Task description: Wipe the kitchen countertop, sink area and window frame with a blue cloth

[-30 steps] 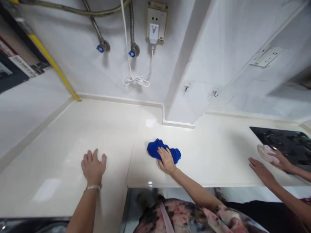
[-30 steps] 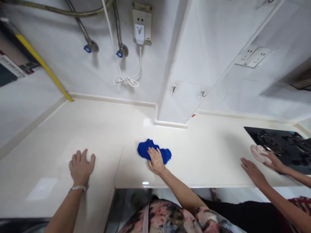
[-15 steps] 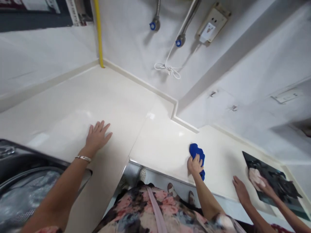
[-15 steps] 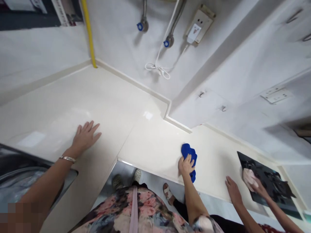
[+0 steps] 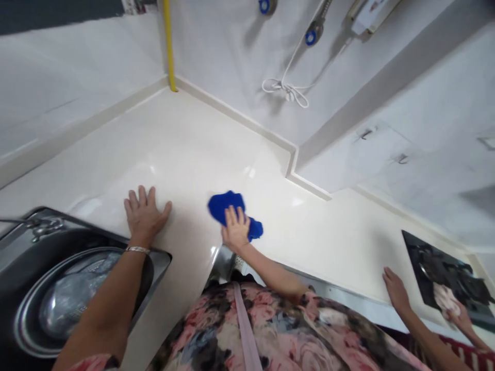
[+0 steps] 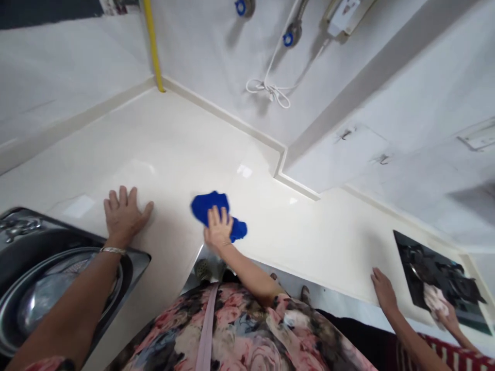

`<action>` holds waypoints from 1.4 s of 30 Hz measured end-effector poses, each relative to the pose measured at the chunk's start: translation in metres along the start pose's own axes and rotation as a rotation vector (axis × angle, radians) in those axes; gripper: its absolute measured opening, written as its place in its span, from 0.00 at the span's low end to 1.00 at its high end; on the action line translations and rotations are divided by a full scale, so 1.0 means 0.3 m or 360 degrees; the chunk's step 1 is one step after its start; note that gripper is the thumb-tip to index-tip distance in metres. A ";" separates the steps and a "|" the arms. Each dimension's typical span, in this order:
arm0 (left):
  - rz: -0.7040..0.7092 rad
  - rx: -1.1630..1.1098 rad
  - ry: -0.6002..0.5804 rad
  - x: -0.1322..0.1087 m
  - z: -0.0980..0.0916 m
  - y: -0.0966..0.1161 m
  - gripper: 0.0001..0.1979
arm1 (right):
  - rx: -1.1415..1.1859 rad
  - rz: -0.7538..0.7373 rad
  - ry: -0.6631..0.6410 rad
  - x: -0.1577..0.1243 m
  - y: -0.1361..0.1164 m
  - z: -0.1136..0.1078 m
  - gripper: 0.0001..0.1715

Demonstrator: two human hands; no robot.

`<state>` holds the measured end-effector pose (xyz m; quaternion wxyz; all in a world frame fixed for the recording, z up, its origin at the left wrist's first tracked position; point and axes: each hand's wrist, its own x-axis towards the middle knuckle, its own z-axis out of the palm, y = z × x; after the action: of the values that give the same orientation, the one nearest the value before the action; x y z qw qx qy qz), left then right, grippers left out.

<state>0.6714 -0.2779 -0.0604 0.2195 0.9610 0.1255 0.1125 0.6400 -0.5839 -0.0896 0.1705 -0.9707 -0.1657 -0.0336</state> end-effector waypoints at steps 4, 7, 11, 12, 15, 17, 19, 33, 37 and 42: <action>0.0014 -0.0001 -0.0040 0.008 -0.015 -0.010 0.40 | 0.0042 -0.0483 -0.0291 -0.042 -0.075 -0.009 0.40; 0.0068 -0.0011 -0.0035 0.003 -0.020 -0.009 0.39 | -0.0034 -0.0407 -0.0341 -0.172 0.067 -0.099 0.39; 0.0055 -0.0066 0.0026 -0.009 -0.002 -0.004 0.39 | -0.0384 0.0182 -0.0020 -0.427 0.377 -0.282 0.35; 0.0034 -0.0083 0.0044 -0.010 0.007 -0.005 0.39 | -0.0480 0.0307 0.0073 -0.479 0.450 -0.326 0.35; -0.0010 -0.0128 0.0059 -0.009 0.031 -0.009 0.40 | -0.0694 0.0508 0.0178 -0.543 0.598 -0.420 0.31; -0.0031 -0.0153 0.0058 -0.007 0.042 -0.013 0.40 | -0.0769 0.0609 0.0195 -0.502 0.610 -0.435 0.31; -0.0045 -0.0174 0.0061 -0.005 0.050 -0.015 0.40 | -0.0784 0.0641 0.0203 -0.401 0.553 -0.412 0.32; 0.0042 -0.0089 0.0021 -0.006 0.032 -0.074 0.36 | -0.0247 -0.0611 -0.0353 0.151 -0.297 -0.015 0.35; 0.0067 -0.0103 -0.0068 -0.046 0.022 -0.079 0.33 | -0.0056 -0.1166 -0.0490 -0.011 -0.239 -0.061 0.33; 0.0095 -0.0091 -0.0290 -0.341 -0.057 -0.088 0.31 | 0.0050 -0.1187 -0.0317 -0.065 0.125 -0.167 0.29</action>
<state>0.5654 -0.2780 -0.0737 0.2538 0.9639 0.0731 0.0345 0.6335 -0.6403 -0.0569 0.1445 -0.8396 -0.5236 0.0037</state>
